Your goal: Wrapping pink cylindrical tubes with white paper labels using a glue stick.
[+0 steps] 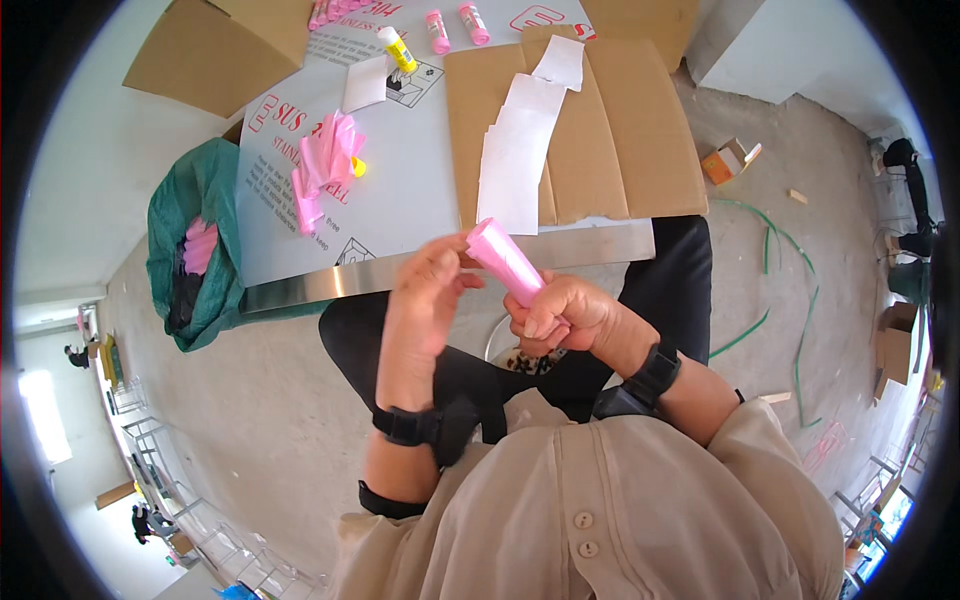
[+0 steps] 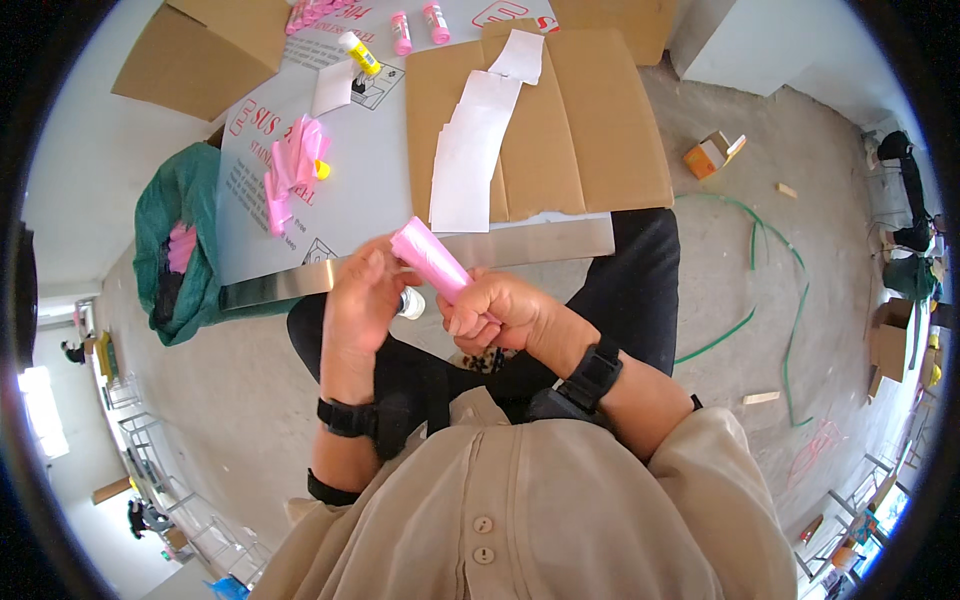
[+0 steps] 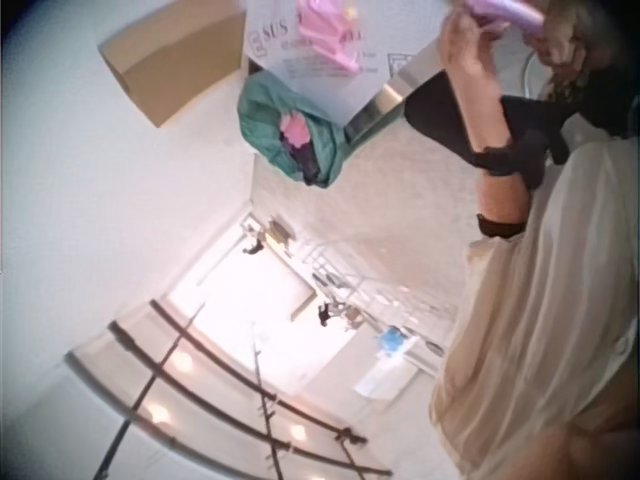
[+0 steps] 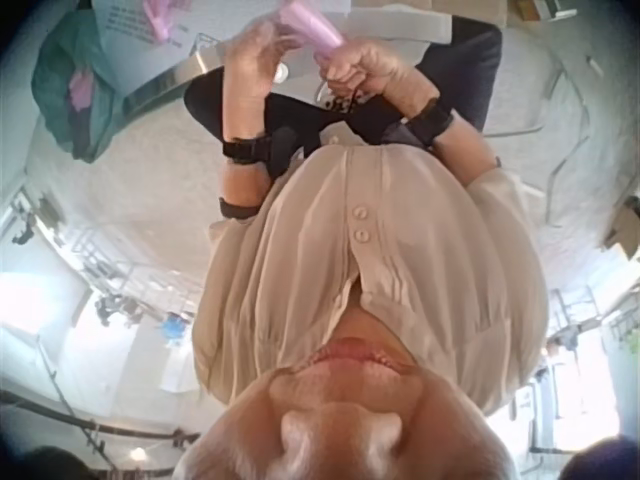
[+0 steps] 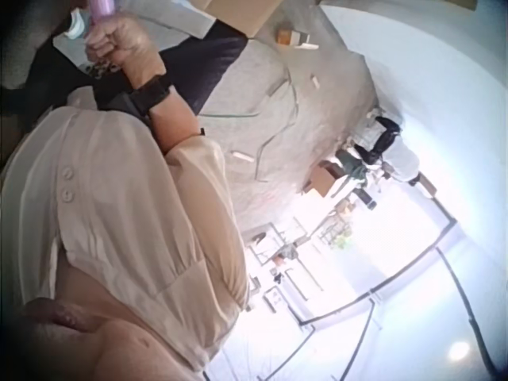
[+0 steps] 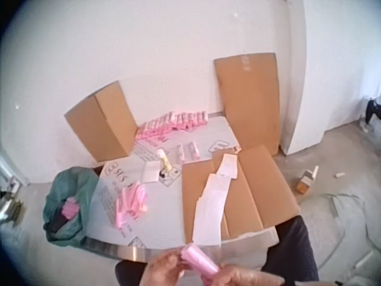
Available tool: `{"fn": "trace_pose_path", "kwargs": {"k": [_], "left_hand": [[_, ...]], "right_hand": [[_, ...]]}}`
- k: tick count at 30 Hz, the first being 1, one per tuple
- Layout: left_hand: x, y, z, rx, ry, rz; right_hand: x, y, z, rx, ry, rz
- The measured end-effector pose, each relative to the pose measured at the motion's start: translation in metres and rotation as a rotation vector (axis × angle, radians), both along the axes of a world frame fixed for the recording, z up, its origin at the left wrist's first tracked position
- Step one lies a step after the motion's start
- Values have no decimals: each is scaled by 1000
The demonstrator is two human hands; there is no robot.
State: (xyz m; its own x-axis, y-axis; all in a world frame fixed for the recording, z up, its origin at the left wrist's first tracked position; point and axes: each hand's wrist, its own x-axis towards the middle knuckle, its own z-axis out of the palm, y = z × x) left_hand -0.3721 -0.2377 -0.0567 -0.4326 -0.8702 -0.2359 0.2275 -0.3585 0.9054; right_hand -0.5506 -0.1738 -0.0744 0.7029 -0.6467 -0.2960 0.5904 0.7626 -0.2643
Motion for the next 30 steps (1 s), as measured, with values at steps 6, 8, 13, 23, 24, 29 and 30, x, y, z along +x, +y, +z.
{"fn": "trace_pose_path", "kwargs": {"k": [6,8,13,23,24,29,30], "left_hand": [[-36,28,8,95,103,57],[-36,27,4,5,-38,122],[-26,18,2,-177,-399,-23],[-24,17,2,-104,62,96],[-24,17,2,-159,50,111],[-25,20,4,-113,68,101],[-30,22,8,-9,34,123]], "right_hand": [[9,3,-6,114,-35,-41],[11,4,-7,137,22,-84],[11,8,-8,67,238,-152],[19,15,-8,-72,-85,-185],[20,15,-9,-56,-84,-158],[19,18,-1,-4,-76,-118],[17,20,-3,-18,-139,-106]]}}
